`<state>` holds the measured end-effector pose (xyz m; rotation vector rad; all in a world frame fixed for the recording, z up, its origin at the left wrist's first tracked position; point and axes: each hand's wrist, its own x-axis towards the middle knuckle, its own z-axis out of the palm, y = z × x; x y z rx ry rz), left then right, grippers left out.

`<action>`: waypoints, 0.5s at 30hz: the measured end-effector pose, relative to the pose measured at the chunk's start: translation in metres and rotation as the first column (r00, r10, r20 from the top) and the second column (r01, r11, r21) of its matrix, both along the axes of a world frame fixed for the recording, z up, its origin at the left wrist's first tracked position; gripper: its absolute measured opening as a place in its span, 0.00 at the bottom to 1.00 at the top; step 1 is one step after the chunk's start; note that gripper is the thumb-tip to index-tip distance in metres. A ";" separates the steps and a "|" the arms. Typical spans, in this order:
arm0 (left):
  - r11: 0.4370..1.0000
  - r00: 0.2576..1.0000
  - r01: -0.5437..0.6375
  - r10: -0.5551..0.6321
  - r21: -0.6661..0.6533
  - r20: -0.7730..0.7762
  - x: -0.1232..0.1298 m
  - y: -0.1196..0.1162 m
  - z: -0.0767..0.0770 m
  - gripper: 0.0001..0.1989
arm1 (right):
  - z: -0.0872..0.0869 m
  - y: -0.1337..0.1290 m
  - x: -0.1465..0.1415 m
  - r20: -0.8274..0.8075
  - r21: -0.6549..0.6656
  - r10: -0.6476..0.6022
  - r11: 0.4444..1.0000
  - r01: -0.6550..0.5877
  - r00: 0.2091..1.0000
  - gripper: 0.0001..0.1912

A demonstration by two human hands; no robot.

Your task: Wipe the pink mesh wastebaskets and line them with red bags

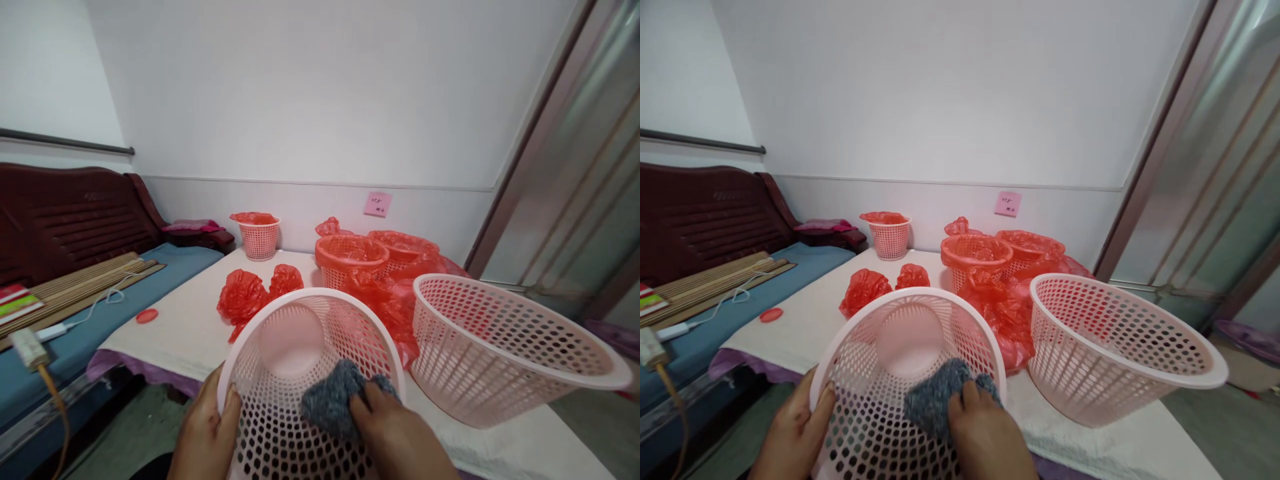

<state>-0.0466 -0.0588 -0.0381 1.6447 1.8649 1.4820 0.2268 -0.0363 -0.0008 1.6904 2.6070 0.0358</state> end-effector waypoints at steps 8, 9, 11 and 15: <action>0.996 0.992 0.079 -0.074 -0.043 0.102 -0.008 0.004 0.026 0.22 | 0.005 0.021 0.032 -0.351 0.400 0.049 0.911 0.103 0.935 0.24; 0.995 0.989 0.086 -0.079 -0.052 0.125 -0.007 0.005 0.029 0.23 | 0.000 0.024 0.033 -0.410 0.346 0.044 0.932 0.111 0.911 0.24; 0.991 0.978 0.101 -0.084 -0.084 0.190 -0.007 0.008 0.037 0.25 | -0.006 0.030 0.034 -0.540 0.156 -0.006 0.982 0.107 0.841 0.23; 0.992 0.962 0.034 0.001 -0.125 0.273 -0.014 0.011 0.041 0.29 | -0.015 0.033 0.033 -0.760 -0.073 -0.102 0.995 0.071 0.642 0.20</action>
